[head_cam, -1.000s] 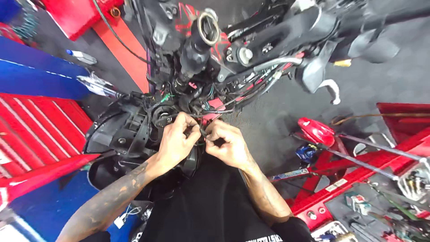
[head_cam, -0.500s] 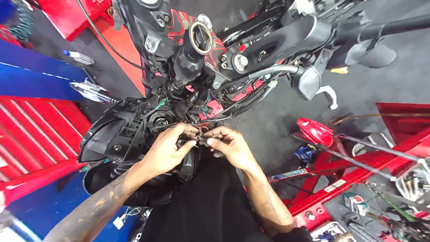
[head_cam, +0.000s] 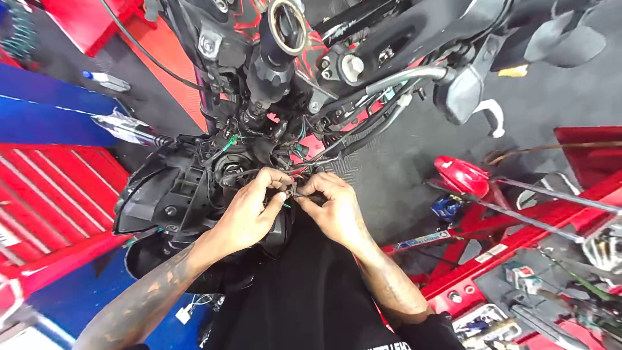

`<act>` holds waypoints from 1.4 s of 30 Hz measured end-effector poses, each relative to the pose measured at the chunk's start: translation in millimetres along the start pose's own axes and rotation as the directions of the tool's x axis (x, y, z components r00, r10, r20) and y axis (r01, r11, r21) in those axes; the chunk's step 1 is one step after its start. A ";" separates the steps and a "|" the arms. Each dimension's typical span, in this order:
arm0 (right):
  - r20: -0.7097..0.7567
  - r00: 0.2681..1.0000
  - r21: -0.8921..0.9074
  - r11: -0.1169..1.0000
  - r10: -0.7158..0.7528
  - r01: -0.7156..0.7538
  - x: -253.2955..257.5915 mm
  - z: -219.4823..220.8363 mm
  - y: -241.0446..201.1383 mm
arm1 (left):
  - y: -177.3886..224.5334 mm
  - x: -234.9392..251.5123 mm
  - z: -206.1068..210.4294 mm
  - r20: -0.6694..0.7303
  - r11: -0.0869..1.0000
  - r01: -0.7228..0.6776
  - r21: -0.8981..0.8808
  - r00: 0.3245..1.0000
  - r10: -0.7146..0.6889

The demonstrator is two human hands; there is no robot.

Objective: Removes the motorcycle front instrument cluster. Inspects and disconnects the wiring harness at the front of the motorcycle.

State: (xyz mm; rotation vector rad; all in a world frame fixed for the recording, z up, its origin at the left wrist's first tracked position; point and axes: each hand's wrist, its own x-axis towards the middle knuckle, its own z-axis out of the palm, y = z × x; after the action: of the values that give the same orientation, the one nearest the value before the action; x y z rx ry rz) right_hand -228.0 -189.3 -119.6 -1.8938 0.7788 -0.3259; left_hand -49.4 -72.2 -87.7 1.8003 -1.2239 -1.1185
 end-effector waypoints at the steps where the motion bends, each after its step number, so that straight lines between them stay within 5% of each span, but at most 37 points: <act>1: -0.023 1.000 0.015 1.000 -0.019 0.019 -1.7 1.1 -0.2 | -0.7 0.2 -0.5 -0.016 1.000 -0.017 -0.001 1.000 0.017; 9: 0.258 0.966 0.409 0.905 0.013 -0.121 -2.7 -22.4 0.6 | -5.0 0.1 2.4 -0.148 0.996 -0.083 -0.030 0.986 0.077; 15: 0.443 0.895 0.752 0.565 -0.054 -0.338 -2.7 -24.0 21.4 | -8.4 1.4 6.1 -0.220 0.996 -0.085 -0.035 0.973 0.075; 20: 0.470 0.875 0.802 0.469 -0.115 -0.369 -6.0 -25.5 30.7 | -10.1 2.6 8.6 -0.242 0.995 -0.088 -0.047 0.967 0.074; 26: 0.447 0.888 0.766 0.560 -0.110 -0.316 -8.3 -28.7 22.7 | -10.6 0.7 10.6 -0.257 0.992 -0.105 -0.070 0.963 0.083; 34: 0.401 0.908 0.652 0.734 -0.120 -0.191 -20.9 -29.4 -11.6 | 10.0 -43.7 21.4 -0.345 0.961 -0.035 0.273 0.930 0.132; 42: 0.486 0.839 0.619 0.774 -0.246 -0.131 -23.8 -9.4 -33.0 | 14.9 -53.2 22.1 -0.300 0.995 0.024 -0.097 0.953 -0.053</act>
State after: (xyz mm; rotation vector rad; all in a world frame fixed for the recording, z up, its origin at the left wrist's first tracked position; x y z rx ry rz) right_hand -238.8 -171.6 -83.4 -1.2511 0.1636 -0.0518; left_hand -85.0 -28.4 -68.9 1.8502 -0.9450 -0.8648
